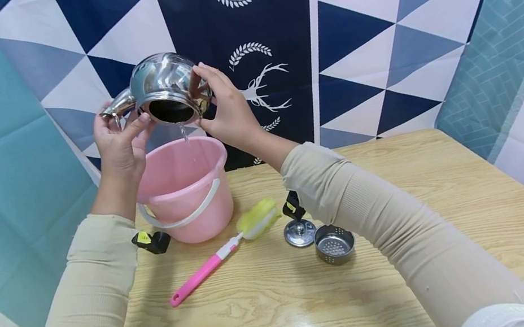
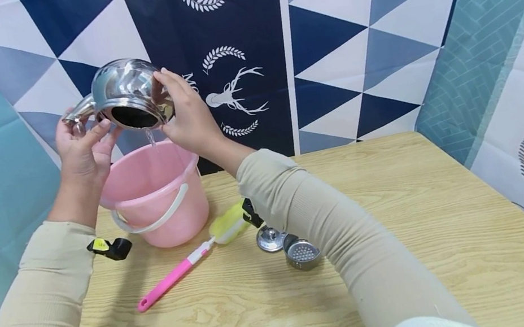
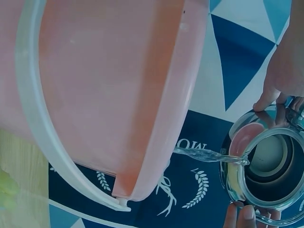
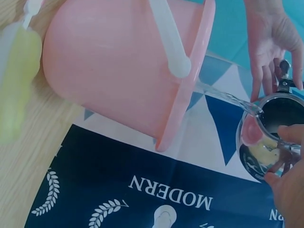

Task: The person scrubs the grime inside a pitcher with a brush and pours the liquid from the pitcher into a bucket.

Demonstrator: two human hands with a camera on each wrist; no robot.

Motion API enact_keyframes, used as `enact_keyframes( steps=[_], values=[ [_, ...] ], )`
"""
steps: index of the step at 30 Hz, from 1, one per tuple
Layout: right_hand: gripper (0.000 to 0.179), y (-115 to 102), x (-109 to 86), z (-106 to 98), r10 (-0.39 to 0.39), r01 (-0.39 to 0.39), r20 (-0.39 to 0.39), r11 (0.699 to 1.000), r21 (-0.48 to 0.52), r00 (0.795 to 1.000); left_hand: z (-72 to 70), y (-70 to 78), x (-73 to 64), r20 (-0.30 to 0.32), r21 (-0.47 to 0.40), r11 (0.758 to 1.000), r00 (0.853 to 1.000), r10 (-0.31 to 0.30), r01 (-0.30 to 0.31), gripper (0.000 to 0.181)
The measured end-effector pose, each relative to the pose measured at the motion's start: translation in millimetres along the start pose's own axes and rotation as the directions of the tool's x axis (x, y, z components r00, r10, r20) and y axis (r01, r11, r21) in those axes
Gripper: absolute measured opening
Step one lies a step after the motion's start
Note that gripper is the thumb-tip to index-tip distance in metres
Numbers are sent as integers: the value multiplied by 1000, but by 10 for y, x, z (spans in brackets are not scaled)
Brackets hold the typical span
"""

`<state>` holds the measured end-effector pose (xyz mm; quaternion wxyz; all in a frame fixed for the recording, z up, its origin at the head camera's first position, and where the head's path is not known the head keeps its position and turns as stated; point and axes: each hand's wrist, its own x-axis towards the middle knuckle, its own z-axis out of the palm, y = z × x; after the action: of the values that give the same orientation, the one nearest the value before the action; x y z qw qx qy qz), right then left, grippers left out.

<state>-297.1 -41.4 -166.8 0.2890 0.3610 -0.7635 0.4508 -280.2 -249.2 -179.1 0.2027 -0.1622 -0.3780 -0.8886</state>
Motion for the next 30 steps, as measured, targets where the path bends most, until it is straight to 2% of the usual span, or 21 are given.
enact_keyframes(
  steps=[8,14,25,30],
  values=[
    [76,57,-15,5,-61,60,-13,998,-21,998,-3,42,7,15,11,999,999,-32,32,80],
    [74,98,-28,7,-121,120,-6,988,-96,993,-34,47,11,25,50,998,999,-34,33,78],
    [72,131,-45,-9,-210,211,22,959,-191,977,-78,48,-3,21,210,978,1000,-23,18,77],
    [72,136,-43,-3,-231,231,27,948,-220,973,-94,51,-7,26,236,972,999,-20,13,77]
  ],
)
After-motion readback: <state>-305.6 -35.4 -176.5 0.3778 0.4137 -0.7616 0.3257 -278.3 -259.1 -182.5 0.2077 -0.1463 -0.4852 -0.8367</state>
